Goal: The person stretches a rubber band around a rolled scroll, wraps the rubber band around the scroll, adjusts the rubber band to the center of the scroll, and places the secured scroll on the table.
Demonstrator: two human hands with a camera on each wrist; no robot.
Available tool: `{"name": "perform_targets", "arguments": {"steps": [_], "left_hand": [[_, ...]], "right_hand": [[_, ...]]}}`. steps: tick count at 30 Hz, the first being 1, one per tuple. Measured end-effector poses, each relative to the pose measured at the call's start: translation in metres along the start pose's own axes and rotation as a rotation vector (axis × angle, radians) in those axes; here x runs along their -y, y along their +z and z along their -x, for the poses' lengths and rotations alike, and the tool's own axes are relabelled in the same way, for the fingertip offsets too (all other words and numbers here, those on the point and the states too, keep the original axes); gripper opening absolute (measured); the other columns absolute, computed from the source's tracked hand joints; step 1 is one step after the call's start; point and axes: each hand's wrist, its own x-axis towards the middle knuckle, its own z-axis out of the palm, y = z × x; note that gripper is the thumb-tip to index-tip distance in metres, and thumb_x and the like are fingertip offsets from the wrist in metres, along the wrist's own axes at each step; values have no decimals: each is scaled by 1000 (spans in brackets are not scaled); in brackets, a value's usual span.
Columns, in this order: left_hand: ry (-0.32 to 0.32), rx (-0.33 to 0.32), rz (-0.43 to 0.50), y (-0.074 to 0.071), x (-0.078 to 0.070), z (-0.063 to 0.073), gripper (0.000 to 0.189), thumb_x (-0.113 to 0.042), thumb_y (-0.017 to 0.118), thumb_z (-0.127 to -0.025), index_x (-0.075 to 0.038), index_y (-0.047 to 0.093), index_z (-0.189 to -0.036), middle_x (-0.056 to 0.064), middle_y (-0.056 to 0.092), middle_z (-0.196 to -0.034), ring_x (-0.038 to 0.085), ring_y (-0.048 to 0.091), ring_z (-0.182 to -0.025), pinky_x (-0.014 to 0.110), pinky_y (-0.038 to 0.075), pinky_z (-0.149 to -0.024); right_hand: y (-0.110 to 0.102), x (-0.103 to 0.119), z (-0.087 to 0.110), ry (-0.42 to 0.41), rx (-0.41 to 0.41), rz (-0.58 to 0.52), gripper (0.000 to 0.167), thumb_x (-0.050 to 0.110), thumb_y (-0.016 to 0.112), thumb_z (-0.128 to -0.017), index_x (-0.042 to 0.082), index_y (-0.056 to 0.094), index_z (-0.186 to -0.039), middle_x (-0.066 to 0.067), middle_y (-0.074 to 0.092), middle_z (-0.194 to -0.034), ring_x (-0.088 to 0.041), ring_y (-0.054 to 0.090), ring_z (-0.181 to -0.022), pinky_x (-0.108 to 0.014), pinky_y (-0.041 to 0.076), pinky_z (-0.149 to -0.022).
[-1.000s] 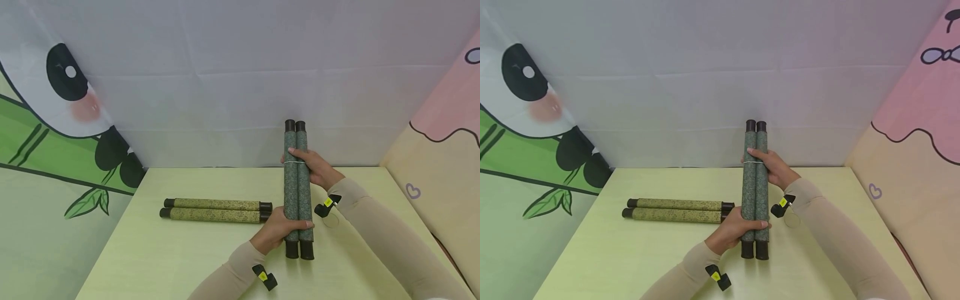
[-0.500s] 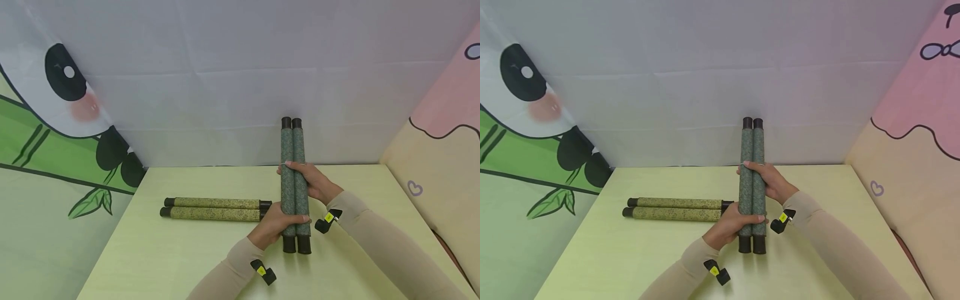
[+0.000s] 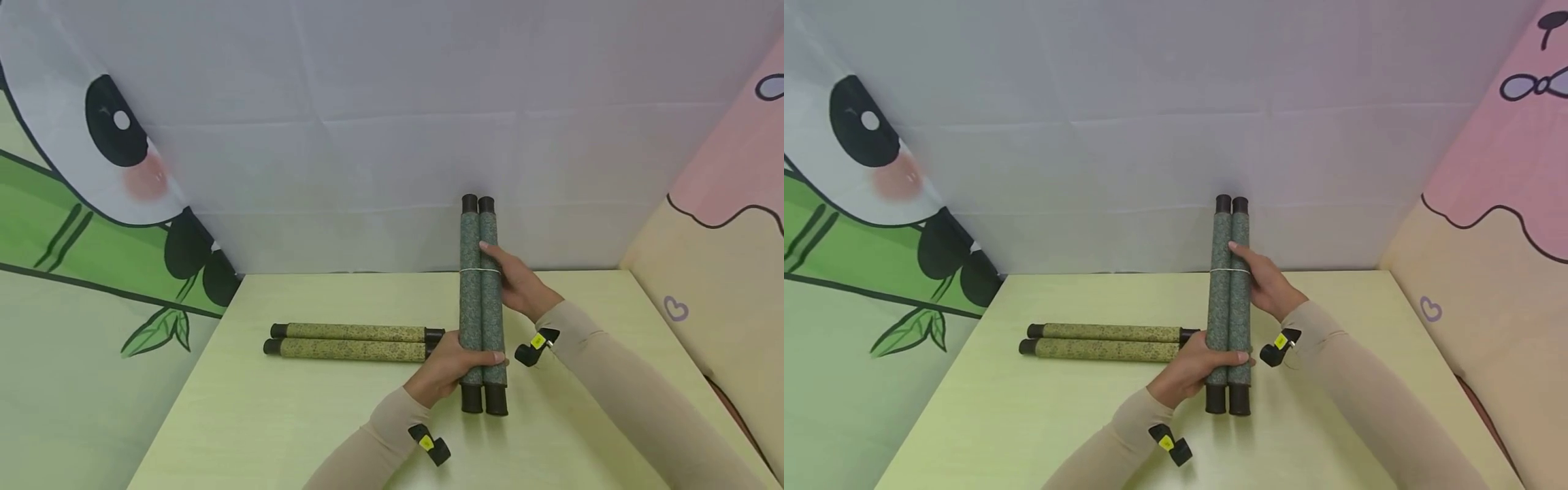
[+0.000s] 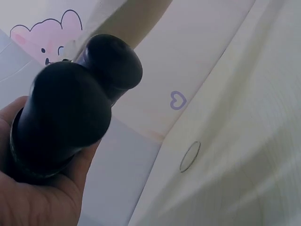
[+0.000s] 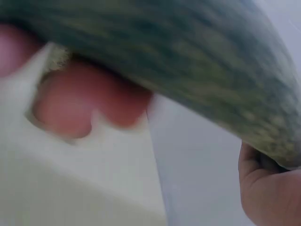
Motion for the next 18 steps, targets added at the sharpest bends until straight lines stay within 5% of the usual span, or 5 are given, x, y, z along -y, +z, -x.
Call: {"name": "perform_targets", "arguments": {"steps": [6,18], "left_hand": [[-11,11,-20,1,0,1,41,-12,82,-84,0,64,-118,12,69,-105,23,71,-89,36,59,-78],[10,29,-1,-6,-2,2,45,-14,81,-85,1,61,-122,13,67,-108,23,70,-91,36,59,-79]], "right_hand": [[0,11,-6,-16,-11,6,59,40,54,-106,11,25,-150,-7,56,-122,-18,63,-101,-34,55,-84],[13,-11,1,8,-4,70,52,35,59,-105,3,45,-143,-5,69,-113,-19,63,-101,-37,54,-80]]}}
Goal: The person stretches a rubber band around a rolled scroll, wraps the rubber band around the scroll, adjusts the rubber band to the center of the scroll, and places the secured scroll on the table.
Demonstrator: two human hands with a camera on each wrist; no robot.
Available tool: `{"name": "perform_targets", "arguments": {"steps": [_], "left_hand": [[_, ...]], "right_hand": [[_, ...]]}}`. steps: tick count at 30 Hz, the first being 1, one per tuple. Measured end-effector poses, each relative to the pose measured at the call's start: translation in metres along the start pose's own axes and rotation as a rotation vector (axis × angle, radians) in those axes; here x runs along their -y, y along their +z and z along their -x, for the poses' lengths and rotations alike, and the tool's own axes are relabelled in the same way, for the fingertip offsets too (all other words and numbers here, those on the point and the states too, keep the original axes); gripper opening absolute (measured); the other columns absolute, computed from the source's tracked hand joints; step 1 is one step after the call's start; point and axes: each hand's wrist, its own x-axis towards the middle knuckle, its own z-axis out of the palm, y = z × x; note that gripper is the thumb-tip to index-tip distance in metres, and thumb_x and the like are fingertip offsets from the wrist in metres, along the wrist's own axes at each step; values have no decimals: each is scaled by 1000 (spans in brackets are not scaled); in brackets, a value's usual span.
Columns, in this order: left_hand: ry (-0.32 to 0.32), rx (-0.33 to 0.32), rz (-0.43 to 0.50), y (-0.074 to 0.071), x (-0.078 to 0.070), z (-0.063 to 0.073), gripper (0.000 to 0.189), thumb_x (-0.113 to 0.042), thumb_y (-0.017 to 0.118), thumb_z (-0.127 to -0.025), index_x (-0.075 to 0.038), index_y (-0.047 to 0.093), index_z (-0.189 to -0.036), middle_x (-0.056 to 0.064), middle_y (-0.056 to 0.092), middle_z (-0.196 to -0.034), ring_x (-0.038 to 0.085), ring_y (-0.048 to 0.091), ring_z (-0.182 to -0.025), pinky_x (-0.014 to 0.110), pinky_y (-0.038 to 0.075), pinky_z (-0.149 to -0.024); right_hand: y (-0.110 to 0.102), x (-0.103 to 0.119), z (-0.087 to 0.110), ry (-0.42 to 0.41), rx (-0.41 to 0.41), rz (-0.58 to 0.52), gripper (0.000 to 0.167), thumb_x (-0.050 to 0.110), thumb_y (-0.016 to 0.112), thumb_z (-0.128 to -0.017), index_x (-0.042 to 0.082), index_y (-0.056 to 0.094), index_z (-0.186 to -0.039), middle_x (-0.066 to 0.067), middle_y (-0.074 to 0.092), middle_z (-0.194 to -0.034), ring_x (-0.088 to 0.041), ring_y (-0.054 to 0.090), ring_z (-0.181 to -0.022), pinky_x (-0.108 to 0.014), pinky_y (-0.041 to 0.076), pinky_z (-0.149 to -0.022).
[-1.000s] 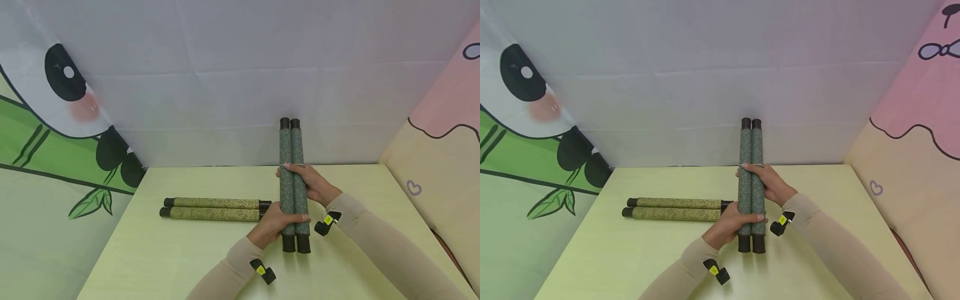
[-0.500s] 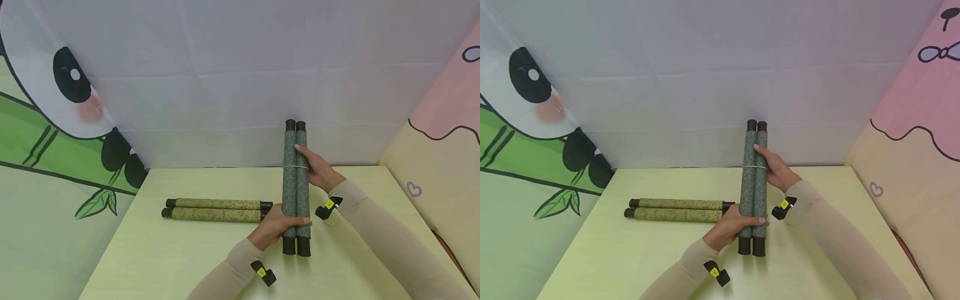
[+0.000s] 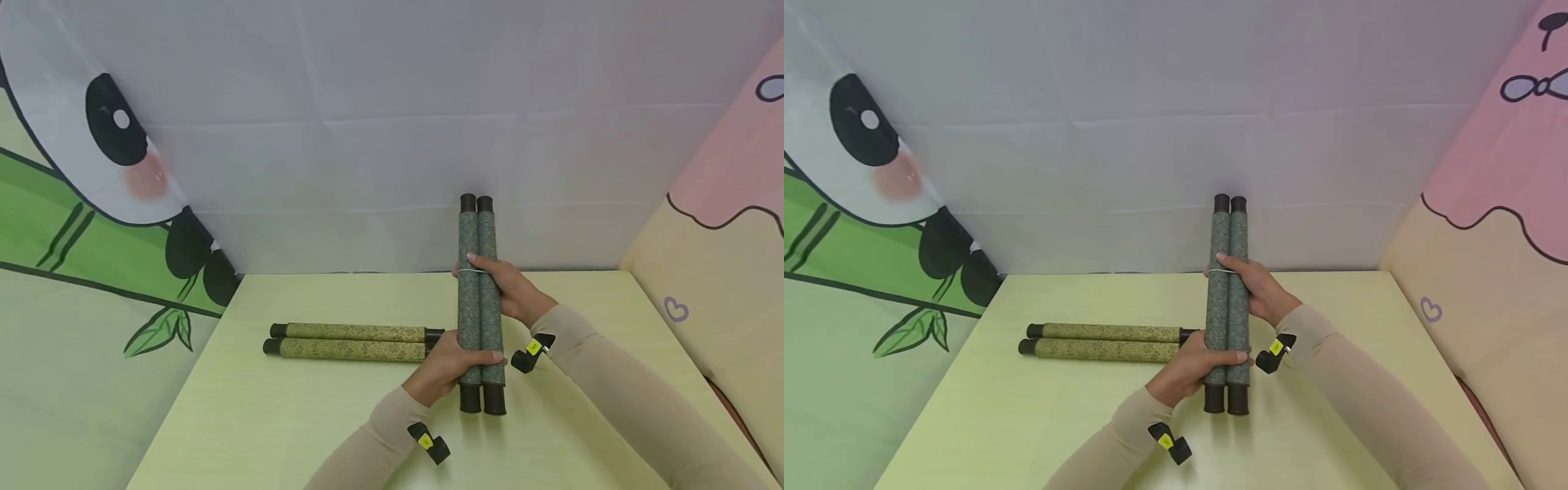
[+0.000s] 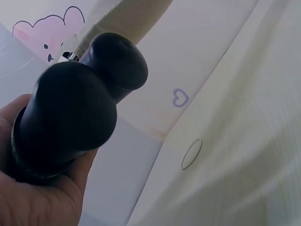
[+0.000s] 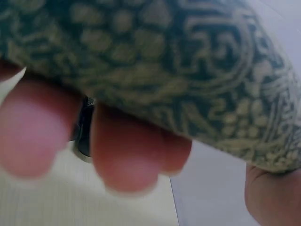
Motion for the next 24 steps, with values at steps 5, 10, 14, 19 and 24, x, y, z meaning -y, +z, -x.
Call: {"name": "perform_targets", "arguments": {"steps": [5,10,14,19,24], "left_hand": [[3,10,-4,0,1,0,44,-13,80,-86,1,62,-123,13,68,-107,24,70,-90,36,59,-79],[4,-4,11,-3,-1,-1,46,-14,80,-86,1,61,-125,13,70,-107,23,70,-91,35,58,-80],[14,0,40,-6,-3,-3,46,-13,80,-87,0,60,-127,13,72,-107,24,72,-91,34,58,-81],[13,2,44,-7,-4,-3,44,-12,80,-87,1,62,-125,12,73,-104,22,72,-90,33,58,-79],[7,-1,45,-8,-2,-2,44,-12,80,-87,1,62,-124,13,73,-102,23,72,-88,34,59,-79]], "right_hand": [[1,-4,3,-12,-15,-12,53,34,60,-105,4,41,-145,-7,67,-117,-20,65,-105,-38,55,-81],[4,-15,8,8,3,3,56,31,59,-105,2,36,-148,-10,66,-122,-20,66,-107,-36,55,-84],[7,-23,10,26,20,-16,55,29,60,-105,3,36,-148,-10,66,-122,-20,66,-106,-35,55,-83],[6,-27,10,31,19,-26,57,30,60,-105,4,34,-149,-10,65,-124,-21,66,-108,-36,55,-84],[1,-22,5,58,39,-40,63,36,54,-107,6,23,-154,-13,57,-132,-21,64,-112,-37,54,-88]]}}
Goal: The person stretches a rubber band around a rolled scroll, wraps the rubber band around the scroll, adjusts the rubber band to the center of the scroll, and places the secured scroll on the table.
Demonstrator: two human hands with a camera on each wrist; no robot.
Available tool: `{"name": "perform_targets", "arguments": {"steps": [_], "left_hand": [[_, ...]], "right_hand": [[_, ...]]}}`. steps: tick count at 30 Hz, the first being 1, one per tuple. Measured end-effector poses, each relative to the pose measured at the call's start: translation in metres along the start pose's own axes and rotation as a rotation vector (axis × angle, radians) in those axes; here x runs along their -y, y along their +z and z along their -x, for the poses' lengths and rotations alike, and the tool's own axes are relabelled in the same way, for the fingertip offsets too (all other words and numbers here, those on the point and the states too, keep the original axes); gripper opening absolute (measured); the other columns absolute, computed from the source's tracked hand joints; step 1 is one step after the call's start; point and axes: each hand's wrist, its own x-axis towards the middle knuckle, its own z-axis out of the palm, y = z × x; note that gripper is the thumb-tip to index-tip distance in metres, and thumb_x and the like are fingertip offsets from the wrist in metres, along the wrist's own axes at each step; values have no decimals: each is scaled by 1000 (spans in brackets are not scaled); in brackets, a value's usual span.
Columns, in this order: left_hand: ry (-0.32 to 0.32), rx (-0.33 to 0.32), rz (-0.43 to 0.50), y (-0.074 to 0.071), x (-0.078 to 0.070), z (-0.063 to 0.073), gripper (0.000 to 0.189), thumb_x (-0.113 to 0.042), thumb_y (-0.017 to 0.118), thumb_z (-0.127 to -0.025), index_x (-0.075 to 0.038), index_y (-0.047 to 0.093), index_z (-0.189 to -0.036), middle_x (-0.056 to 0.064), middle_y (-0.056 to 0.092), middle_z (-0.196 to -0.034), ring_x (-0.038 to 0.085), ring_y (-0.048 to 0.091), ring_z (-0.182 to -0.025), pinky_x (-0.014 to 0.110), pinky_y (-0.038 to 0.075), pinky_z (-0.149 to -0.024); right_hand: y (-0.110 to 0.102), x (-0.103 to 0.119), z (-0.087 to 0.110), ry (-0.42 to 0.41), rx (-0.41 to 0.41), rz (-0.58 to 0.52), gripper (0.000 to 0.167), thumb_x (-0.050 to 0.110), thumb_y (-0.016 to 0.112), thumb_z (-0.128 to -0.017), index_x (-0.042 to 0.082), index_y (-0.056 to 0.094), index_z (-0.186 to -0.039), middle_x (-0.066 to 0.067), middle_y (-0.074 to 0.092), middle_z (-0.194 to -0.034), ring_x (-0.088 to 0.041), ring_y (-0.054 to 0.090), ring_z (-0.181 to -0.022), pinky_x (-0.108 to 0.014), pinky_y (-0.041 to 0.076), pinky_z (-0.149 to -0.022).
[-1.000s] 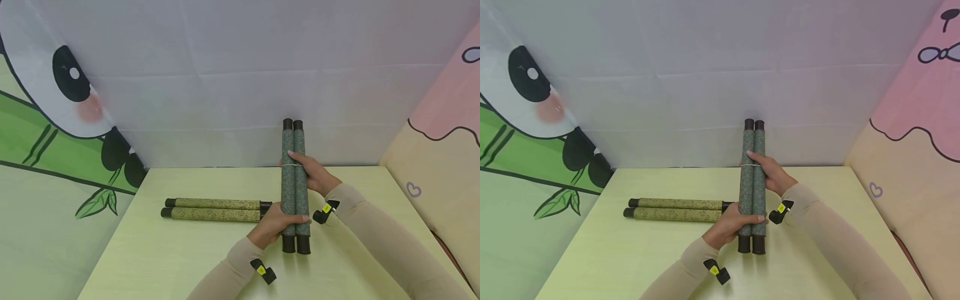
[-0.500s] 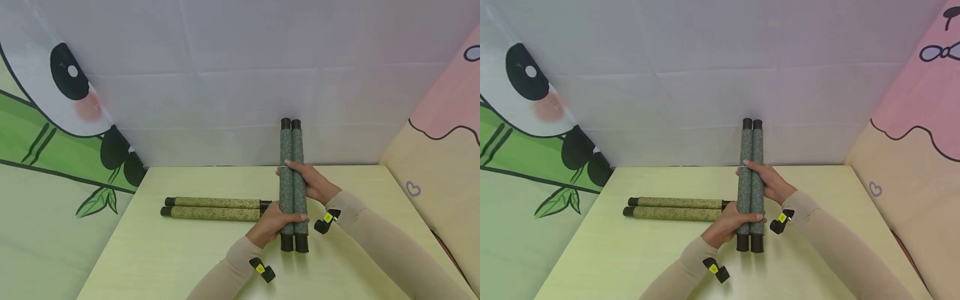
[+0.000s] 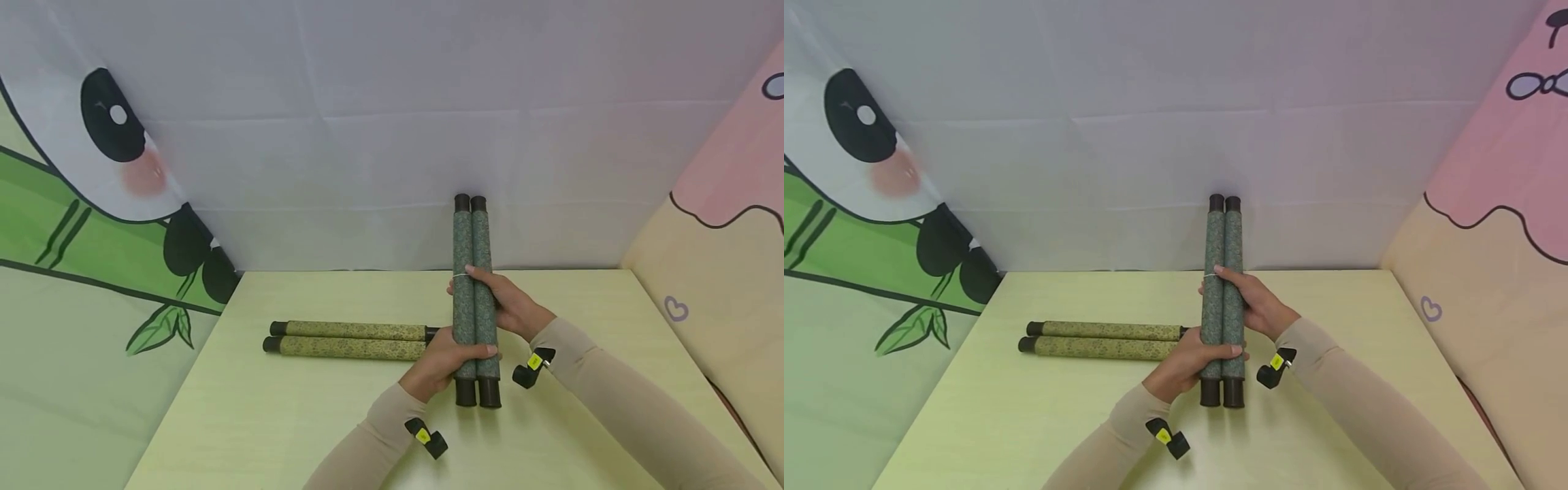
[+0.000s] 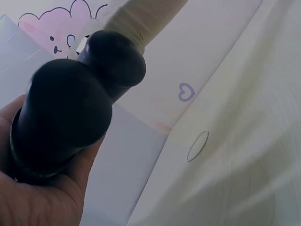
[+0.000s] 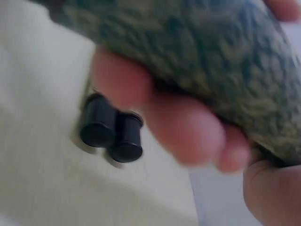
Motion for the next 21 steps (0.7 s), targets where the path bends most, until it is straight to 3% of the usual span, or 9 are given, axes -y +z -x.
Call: {"name": "perform_targets", "arguments": {"steps": [5,10,21], "left_hand": [[-24,-16,-29,0,4,1,44,-14,81,-85,2,62,-122,14,71,-103,24,71,-88,35,59,-79],[-31,-15,-61,1,7,2,45,-14,81,-84,1,62,-122,13,69,-105,23,70,-88,35,58,-78],[-4,-12,-85,1,6,3,45,-15,81,-85,0,62,-123,11,68,-106,22,69,-90,34,58,-78]], "right_hand": [[-8,15,-10,-6,17,-55,65,40,49,-108,13,14,-155,-15,49,-134,-22,62,-108,-38,54,-86],[-11,26,-16,-11,-17,-45,63,40,53,-106,12,20,-152,-13,60,-125,-22,64,-105,-37,55,-84],[-3,18,-10,-49,-22,8,56,26,58,-106,9,29,-151,-8,66,-123,-20,67,-112,-40,55,-85]]}}
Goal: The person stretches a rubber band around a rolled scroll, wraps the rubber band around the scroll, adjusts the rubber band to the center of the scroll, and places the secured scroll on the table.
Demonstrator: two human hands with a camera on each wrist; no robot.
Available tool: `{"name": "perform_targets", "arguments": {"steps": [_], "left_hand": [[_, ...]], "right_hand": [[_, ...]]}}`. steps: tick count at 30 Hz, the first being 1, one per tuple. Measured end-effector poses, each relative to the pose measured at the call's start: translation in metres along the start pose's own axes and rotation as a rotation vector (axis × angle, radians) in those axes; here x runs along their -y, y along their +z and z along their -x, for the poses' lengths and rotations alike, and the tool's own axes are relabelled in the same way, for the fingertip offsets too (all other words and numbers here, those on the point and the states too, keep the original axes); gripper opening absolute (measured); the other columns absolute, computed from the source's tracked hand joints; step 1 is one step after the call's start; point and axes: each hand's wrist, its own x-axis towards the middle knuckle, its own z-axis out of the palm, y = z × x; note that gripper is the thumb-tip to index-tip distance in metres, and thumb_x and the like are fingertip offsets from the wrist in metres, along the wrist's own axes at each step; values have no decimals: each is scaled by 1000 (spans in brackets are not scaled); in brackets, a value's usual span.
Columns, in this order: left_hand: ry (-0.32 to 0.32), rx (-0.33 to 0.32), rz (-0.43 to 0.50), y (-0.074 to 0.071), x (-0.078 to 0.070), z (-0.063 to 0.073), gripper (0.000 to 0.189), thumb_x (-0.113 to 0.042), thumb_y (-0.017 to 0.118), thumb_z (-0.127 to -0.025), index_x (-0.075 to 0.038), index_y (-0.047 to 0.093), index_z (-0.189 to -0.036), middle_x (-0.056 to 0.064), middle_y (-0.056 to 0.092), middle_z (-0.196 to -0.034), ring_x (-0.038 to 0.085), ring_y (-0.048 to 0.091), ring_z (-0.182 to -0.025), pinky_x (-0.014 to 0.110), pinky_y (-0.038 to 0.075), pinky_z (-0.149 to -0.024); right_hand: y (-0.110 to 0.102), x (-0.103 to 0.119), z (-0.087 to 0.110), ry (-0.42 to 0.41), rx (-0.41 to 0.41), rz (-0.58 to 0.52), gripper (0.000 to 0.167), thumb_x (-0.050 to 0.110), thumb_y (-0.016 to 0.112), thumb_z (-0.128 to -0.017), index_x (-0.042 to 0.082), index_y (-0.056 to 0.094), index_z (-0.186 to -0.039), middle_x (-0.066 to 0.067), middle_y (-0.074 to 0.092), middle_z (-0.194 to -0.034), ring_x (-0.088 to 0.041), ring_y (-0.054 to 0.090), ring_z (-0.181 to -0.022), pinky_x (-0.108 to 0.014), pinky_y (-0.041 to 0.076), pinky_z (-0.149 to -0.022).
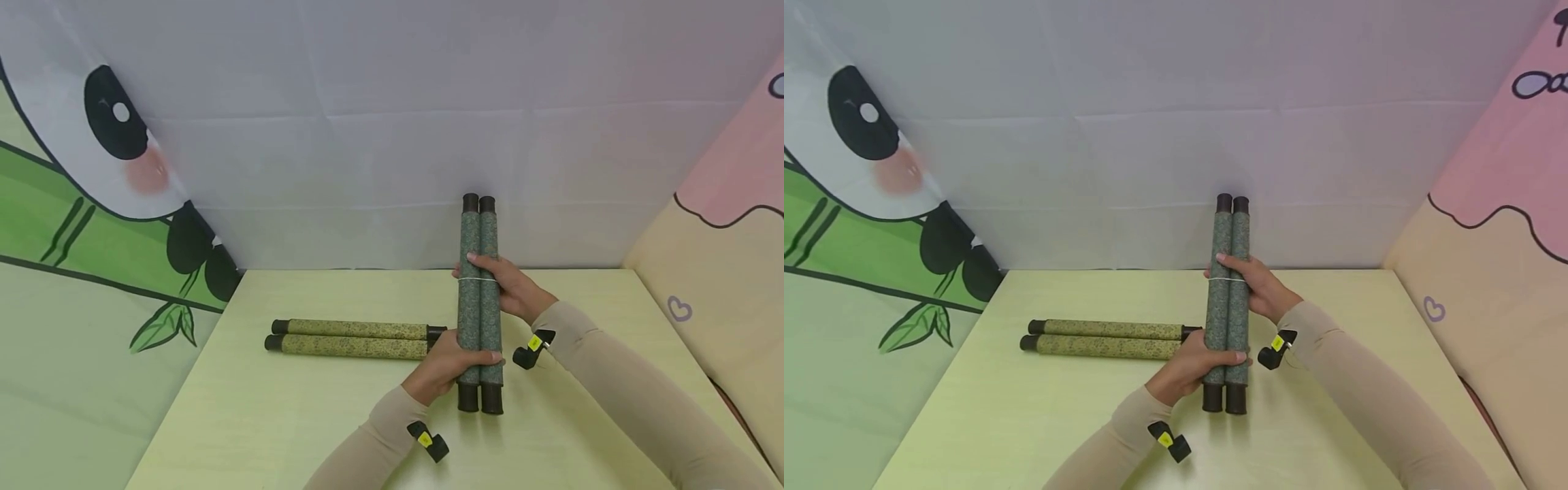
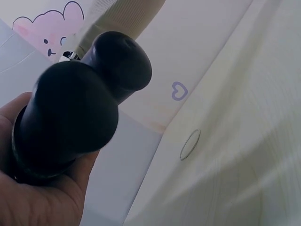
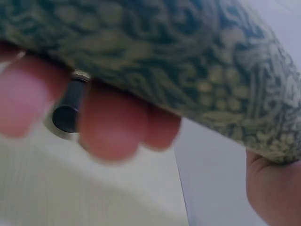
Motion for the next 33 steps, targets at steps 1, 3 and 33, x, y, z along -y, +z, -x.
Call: {"name": "perform_targets", "arguments": {"steps": [1,3,33], "left_hand": [[0,1,1,0,0,0,45,-15,81,-85,0,62,-123,11,68,-107,22,69,-90,34,58,-78],[-2,1,8,0,0,0,45,-15,81,-85,0,62,-123,12,68,-107,22,69,-90,35,58,-78],[20,29,69,-7,2,-1,45,-14,78,-89,1,61,-128,13,73,-104,23,72,-89,36,59,-80]], "right_hand": [[1,-1,1,0,-2,4,55,26,58,-106,9,31,-150,-8,65,-123,-19,67,-112,-40,55,-85],[1,-4,3,0,-3,20,53,27,58,-106,7,34,-149,-7,66,-122,-19,66,-113,-40,55,-86],[6,-41,25,35,30,33,56,23,58,-106,8,29,-152,-9,63,-124,-21,65,-115,-43,53,-93]]}}
